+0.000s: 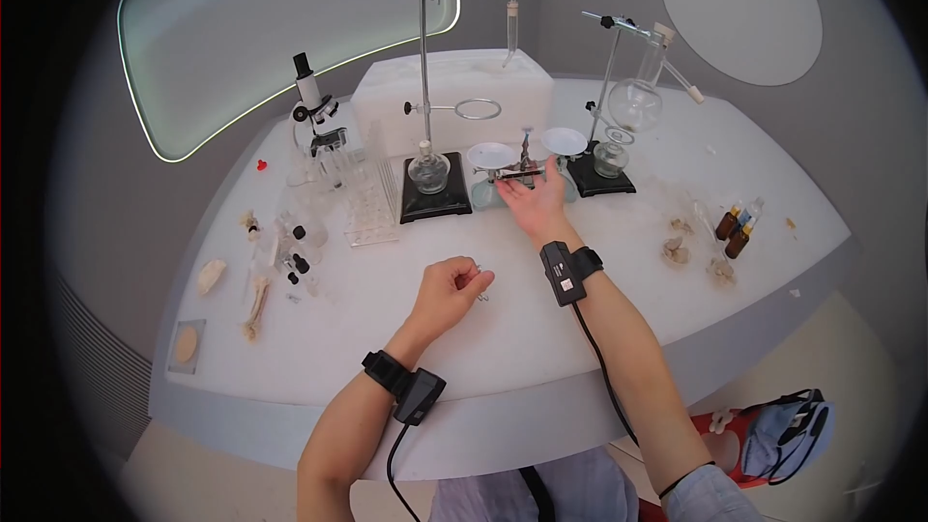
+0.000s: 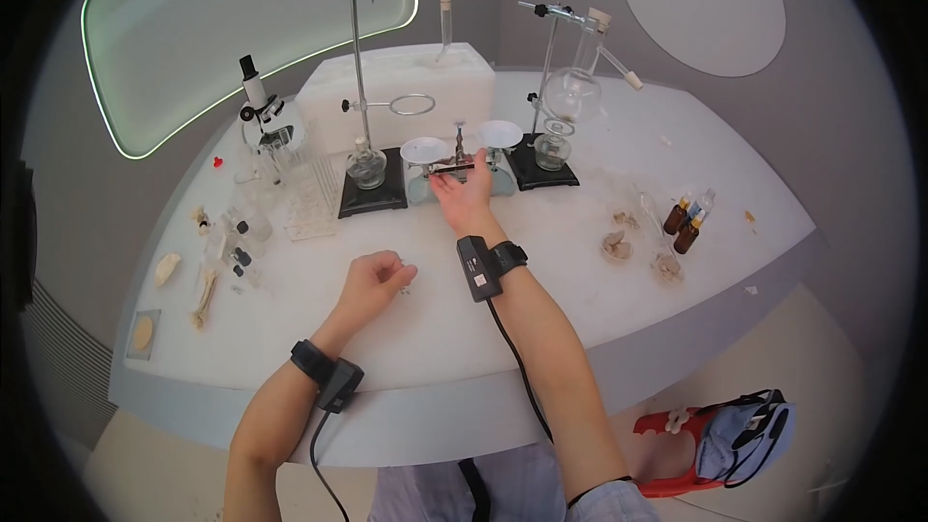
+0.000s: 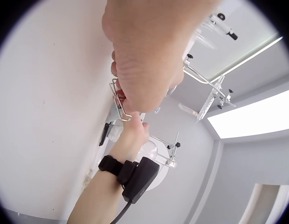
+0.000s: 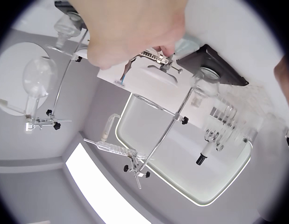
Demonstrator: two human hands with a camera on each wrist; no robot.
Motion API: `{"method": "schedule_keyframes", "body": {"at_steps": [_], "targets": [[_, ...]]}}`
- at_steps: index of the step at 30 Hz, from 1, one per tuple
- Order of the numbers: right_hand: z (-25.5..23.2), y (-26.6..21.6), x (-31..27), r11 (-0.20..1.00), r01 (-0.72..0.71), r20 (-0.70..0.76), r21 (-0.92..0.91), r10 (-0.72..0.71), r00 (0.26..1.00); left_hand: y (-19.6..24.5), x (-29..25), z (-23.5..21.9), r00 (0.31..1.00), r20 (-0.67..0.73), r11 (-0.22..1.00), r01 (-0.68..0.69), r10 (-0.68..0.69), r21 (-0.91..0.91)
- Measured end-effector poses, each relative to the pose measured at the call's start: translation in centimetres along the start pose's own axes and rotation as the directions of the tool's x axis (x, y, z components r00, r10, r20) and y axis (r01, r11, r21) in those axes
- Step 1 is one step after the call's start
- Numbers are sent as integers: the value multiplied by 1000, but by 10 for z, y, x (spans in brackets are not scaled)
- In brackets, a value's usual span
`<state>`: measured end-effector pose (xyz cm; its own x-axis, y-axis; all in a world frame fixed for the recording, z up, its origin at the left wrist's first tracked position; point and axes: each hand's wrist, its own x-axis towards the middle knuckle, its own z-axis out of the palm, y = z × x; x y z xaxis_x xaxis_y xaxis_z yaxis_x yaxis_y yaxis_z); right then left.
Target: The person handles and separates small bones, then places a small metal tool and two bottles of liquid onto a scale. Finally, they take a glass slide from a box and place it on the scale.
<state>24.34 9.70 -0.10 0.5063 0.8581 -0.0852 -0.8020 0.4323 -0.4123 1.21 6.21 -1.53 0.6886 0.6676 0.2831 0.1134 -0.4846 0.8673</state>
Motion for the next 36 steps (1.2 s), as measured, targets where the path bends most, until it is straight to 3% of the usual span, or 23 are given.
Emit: {"method": "schedule_keyframes", "body": {"at_steps": [12, 14, 21, 29, 31, 32, 34, 36], "targets": [[10, -4, -1, 999, 36, -79, 34, -33, 996, -5, 2, -1, 998, -8, 998, -55, 55, 44], [7, -1, -4, 993, 85, -45, -81, -89, 995, -5, 2, -1, 999, -4, 998, -43, 43, 45], [2, -1, -28, 982, 54, -83, -182, -70, 994, -8, 2, 0, 998, -38, 998, -56, 55, -9], [0, 0, -48, 960, 66, -4, -272, -70, 998, 0, 1, -2, 995, -77, 998, -66, 65, -14], [3, -2, -63, 956, 48, 14, -288, -46, 999, 1, 1, -1, 972, -233, 994, -57, 33, -97], [6, -3, -74, 952, 31, 28, -304, -24, 999, 0, 2, -2, 972, -234, 993, -53, 28, -102], [11, -2, -100, 944, 2, 42, -330, 13, 999, -5, 5, -6, 882, -465, 968, -178, 78, -177], [7, 5, -118, 937, -42, 47, -347, 62, 997, -14, 7, -12, 865, -502, 965, -153, 28, -211]]}}
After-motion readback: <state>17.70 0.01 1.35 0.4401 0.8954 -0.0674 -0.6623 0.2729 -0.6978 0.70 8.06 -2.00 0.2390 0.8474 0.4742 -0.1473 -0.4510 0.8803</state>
